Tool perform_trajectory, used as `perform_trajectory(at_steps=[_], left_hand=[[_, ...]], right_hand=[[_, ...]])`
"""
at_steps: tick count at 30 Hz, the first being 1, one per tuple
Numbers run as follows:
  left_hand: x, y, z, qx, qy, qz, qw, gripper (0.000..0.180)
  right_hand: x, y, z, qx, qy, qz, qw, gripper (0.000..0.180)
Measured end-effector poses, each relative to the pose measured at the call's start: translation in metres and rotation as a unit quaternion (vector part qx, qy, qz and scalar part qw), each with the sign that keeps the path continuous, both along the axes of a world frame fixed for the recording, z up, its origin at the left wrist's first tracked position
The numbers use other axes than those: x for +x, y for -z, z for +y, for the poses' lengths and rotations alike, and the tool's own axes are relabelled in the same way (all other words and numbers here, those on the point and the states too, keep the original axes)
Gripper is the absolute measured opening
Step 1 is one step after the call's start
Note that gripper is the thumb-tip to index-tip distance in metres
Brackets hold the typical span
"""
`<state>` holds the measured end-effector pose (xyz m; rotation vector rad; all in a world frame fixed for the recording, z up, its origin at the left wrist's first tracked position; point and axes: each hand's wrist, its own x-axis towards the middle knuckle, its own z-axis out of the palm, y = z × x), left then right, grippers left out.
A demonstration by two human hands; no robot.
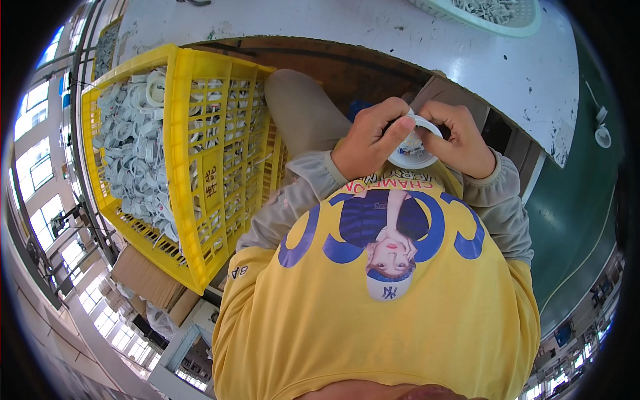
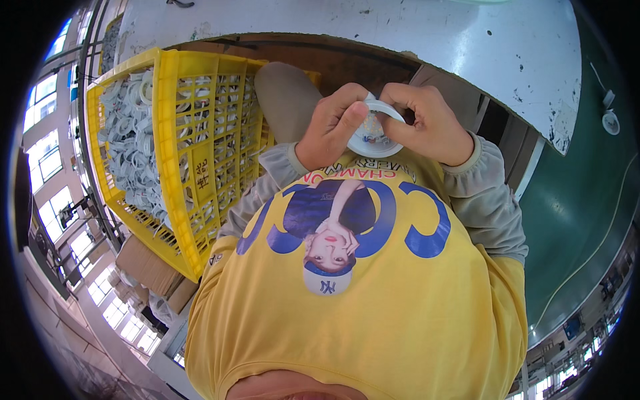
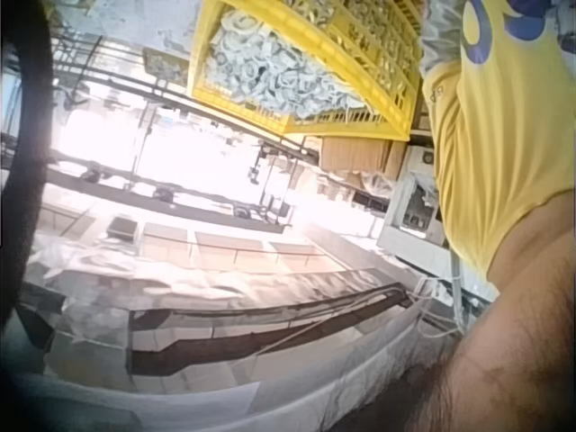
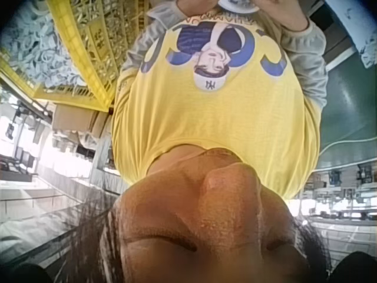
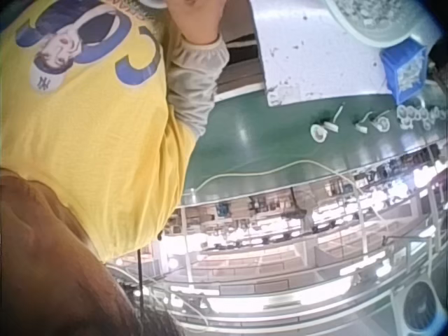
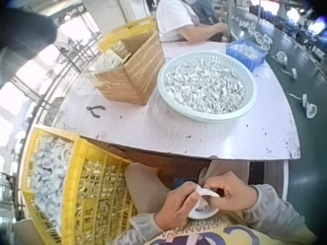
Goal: The person assembles light fixtures by taking lamp housings from a yellow crate, inserting small plastic clips from a bowl into the housings by hand, and placing the assembled units onto a conveyor belt.
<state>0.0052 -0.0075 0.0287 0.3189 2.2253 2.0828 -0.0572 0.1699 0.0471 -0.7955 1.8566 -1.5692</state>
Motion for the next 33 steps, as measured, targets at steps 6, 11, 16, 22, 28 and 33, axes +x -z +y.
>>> perform_trajectory(at_steps=[6,11,16,22,28,33], left_hand=[[0.001,-0.009,0.003,0.15,-0.07,-0.155,0.974,0.035],[0.001,0.021,-0.004,0.278,-0.067,-0.103,0.953,0.058],[0.001,0.0,-0.003,0.211,-0.014,-0.108,0.971,0.064],[0.006,0.006,-0.01,0.292,0.021,-0.169,0.941,0.065],[0.004,0.006,-0.004,0.304,-0.021,-0.131,0.943,0.06],[-0.001,0.006,0.0,0.317,-0.06,-0.127,0.938,0.054]], right_hand=[[-0.008,-0.019,-0.008,0.035,0.064,0.08,0.994,0.013],[-0.009,-0.023,-0.016,-0.102,0.038,0.082,0.991,0.017],[-0.01,-0.02,-0.021,-0.117,0.031,0.116,0.986,0.031],[-0.005,-0.018,-0.022,-0.139,-0.002,0.05,0.989,0.032],[0.002,-0.012,-0.028,-0.185,0.065,-0.016,0.981,0.019],[0.007,-0.017,-0.024,-0.142,0.032,-0.083,0.986,0.032]])
